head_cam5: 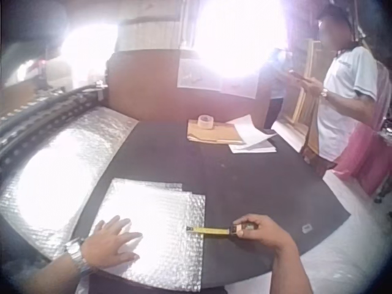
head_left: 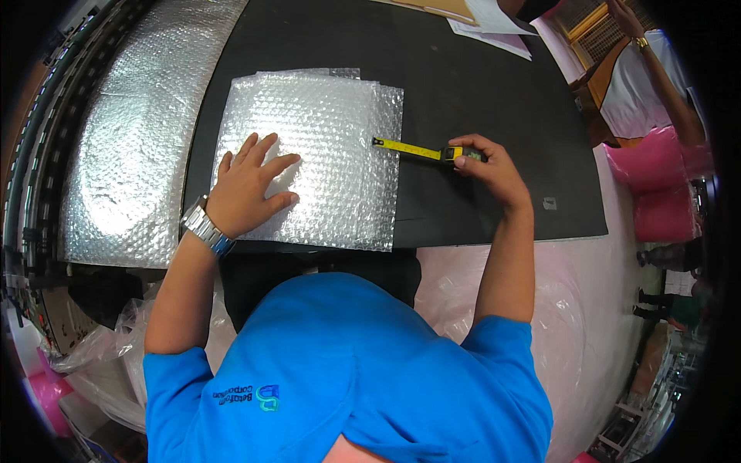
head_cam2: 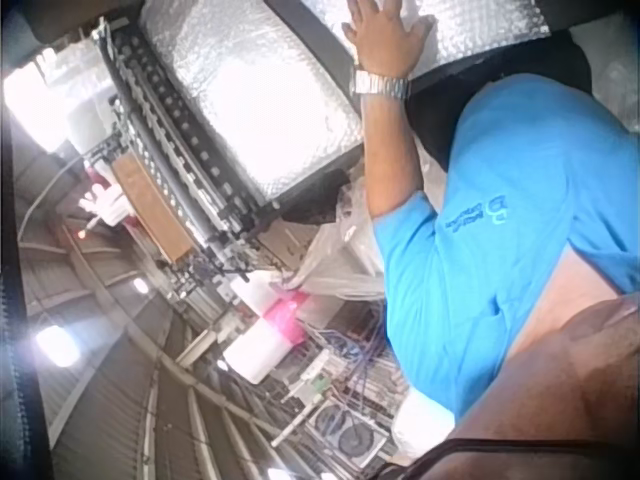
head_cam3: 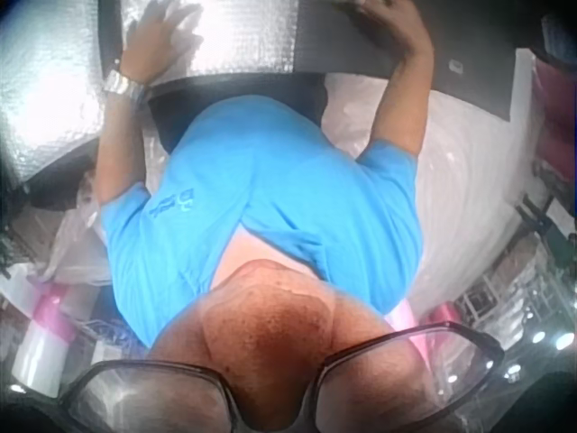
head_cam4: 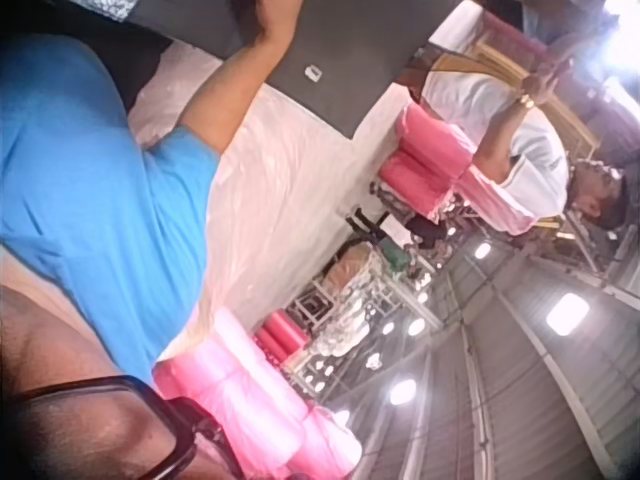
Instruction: The person measures and stacks bubble wrap sheets on a table using a tape measure. They repeatedly measure the dimensions of individual sheets, stack them, and place them into a plastic bag.
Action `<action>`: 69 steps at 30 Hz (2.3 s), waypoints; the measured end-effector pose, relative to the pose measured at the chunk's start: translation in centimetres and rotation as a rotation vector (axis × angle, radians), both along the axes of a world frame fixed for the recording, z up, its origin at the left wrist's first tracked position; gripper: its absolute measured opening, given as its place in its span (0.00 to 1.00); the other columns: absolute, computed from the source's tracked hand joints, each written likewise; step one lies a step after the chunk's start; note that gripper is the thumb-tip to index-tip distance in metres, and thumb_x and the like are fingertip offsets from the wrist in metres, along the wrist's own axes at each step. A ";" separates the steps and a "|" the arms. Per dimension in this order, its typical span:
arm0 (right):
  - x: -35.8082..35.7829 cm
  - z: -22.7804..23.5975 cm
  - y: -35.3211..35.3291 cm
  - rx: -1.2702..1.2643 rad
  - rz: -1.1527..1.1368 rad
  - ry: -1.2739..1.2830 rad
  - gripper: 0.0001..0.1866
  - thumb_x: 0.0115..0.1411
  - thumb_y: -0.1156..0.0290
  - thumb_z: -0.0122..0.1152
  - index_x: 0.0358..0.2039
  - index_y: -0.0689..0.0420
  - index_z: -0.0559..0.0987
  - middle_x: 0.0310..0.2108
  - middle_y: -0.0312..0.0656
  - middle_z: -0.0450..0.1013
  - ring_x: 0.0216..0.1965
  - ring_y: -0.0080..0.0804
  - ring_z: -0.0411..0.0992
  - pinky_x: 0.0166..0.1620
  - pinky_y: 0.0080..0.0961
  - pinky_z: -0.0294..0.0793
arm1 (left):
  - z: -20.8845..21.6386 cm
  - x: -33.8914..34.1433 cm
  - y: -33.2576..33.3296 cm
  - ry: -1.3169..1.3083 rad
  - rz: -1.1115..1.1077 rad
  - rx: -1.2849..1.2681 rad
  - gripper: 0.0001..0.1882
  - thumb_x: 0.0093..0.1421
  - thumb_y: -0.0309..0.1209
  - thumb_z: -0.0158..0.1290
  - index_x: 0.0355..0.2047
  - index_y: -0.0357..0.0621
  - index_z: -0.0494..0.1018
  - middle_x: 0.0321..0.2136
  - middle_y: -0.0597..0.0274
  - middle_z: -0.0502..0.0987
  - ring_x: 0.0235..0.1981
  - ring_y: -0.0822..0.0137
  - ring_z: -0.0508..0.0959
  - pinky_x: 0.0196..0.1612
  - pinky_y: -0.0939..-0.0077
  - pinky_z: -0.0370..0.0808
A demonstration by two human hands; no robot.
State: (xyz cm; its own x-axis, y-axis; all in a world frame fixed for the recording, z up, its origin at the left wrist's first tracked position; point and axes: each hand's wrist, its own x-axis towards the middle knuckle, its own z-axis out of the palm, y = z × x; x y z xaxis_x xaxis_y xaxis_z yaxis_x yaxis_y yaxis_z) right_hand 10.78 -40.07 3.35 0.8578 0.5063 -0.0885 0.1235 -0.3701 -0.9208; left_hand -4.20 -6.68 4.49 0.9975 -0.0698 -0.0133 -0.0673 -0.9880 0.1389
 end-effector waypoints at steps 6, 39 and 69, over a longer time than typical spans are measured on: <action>-0.1 -0.4 1.0 0.038 0.003 0.081 0.17 0.46 0.66 0.60 0.37 0.59 0.75 0.27 0.36 0.71 0.27 0.19 0.66 0.35 0.15 0.65 | -0.6 0.3 0.3 -0.011 -0.015 -0.015 0.26 0.47 0.44 0.55 0.49 0.60 0.65 0.56 0.53 0.57 0.58 0.48 0.52 0.55 0.48 0.52; 0.1 -4.4 -0.6 0.704 -0.064 0.195 0.21 0.51 0.67 0.55 0.45 0.62 0.67 0.37 0.42 0.67 0.39 0.30 0.68 0.41 0.31 0.70 | 0.5 -8.7 6.7 -0.890 0.250 -0.480 0.23 0.45 0.09 0.38 0.39 0.44 0.69 0.41 0.58 0.65 0.40 0.66 0.66 0.40 0.78 0.65; -2.2 -1.0 0.9 0.193 -0.154 0.024 0.17 0.45 0.68 0.60 0.37 0.59 0.75 0.33 0.37 0.69 0.36 0.24 0.66 0.41 0.19 0.66 | 2.3 -6.2 6.2 -0.336 0.154 -0.244 0.24 0.50 0.40 0.53 0.46 0.43 0.67 0.51 0.46 0.61 0.54 0.52 0.59 0.54 0.61 0.57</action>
